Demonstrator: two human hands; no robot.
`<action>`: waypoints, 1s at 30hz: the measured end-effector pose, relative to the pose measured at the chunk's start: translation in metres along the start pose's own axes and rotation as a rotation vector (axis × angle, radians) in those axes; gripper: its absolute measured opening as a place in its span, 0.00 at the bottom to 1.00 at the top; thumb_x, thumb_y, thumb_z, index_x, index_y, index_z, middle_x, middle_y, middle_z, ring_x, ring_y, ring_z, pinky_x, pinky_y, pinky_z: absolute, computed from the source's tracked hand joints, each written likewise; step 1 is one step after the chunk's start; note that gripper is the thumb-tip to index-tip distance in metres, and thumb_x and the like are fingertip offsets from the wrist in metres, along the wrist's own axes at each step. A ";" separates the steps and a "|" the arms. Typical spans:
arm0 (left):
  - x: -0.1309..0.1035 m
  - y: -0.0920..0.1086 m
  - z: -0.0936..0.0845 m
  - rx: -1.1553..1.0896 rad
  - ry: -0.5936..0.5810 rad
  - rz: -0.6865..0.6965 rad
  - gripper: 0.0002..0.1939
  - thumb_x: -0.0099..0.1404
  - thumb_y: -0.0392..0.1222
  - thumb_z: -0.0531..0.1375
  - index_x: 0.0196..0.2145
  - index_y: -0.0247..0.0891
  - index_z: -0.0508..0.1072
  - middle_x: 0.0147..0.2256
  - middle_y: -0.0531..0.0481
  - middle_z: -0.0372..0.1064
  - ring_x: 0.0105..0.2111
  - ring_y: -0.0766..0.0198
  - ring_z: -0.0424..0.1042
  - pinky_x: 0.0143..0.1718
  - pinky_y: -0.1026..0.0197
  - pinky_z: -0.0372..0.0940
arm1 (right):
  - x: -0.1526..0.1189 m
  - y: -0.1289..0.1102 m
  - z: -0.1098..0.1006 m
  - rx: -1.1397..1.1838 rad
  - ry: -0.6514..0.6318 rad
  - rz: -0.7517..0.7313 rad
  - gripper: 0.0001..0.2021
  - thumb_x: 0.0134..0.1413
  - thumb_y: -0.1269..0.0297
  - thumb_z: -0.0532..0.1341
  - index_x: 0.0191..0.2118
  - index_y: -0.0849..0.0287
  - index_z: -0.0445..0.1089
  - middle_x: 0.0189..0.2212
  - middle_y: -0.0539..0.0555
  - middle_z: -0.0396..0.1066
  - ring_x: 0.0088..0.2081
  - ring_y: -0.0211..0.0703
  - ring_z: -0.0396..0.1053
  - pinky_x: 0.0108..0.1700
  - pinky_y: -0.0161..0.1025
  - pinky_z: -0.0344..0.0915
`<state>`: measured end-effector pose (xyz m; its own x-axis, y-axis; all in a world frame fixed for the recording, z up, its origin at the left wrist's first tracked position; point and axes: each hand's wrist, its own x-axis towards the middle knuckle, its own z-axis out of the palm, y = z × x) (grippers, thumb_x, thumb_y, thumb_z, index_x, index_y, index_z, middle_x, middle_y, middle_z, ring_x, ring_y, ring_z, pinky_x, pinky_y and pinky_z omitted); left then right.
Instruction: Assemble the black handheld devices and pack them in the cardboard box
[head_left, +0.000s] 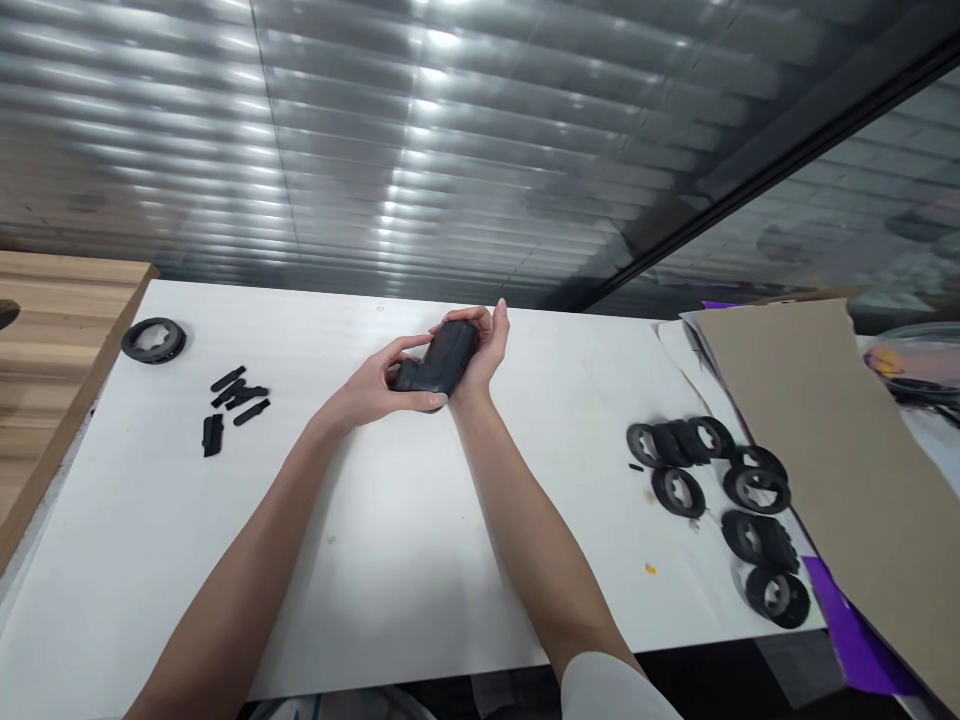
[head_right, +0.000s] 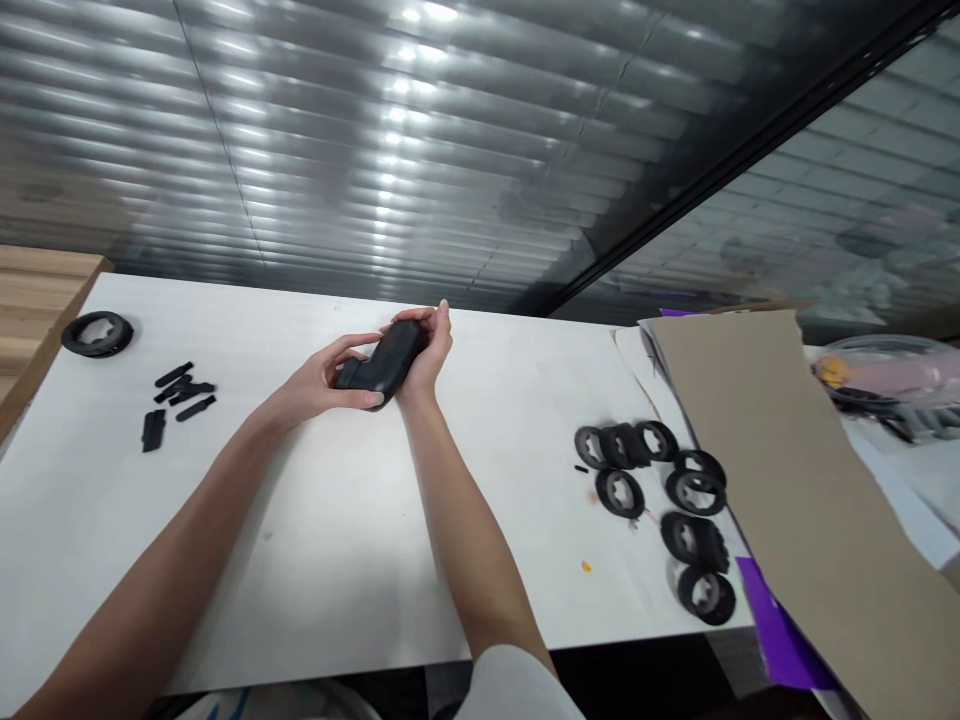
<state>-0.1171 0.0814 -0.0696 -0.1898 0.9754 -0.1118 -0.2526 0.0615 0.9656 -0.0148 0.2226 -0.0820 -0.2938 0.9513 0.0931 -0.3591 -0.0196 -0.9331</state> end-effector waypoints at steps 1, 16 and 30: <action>0.000 0.000 0.000 0.005 -0.009 -0.012 0.44 0.54 0.44 0.83 0.67 0.47 0.77 0.43 0.47 0.77 0.44 0.54 0.78 0.48 0.51 0.75 | -0.001 0.000 0.002 0.020 0.019 0.002 0.33 0.63 0.25 0.59 0.26 0.52 0.69 0.25 0.51 0.72 0.27 0.45 0.77 0.32 0.43 0.74; -0.003 0.004 -0.005 0.005 -0.085 -0.071 0.46 0.54 0.45 0.83 0.69 0.51 0.78 0.43 0.49 0.75 0.43 0.57 0.77 0.46 0.54 0.75 | 0.000 0.002 -0.002 0.008 0.114 -0.042 0.30 0.61 0.36 0.68 0.19 0.53 0.65 0.18 0.47 0.68 0.21 0.38 0.69 0.28 0.38 0.69; 0.002 0.003 0.001 -0.116 0.193 0.036 0.38 0.49 0.46 0.84 0.58 0.42 0.83 0.36 0.51 0.75 0.37 0.62 0.76 0.39 0.62 0.73 | 0.003 -0.001 0.007 0.299 0.193 0.058 0.35 0.63 0.27 0.62 0.27 0.51 0.48 0.25 0.45 0.70 0.27 0.41 0.78 0.33 0.39 0.78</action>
<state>-0.1173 0.0839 -0.0671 -0.3759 0.9174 -0.1309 -0.3476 -0.0086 0.9376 -0.0217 0.2232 -0.0780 -0.1586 0.9860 -0.0510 -0.5982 -0.1371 -0.7896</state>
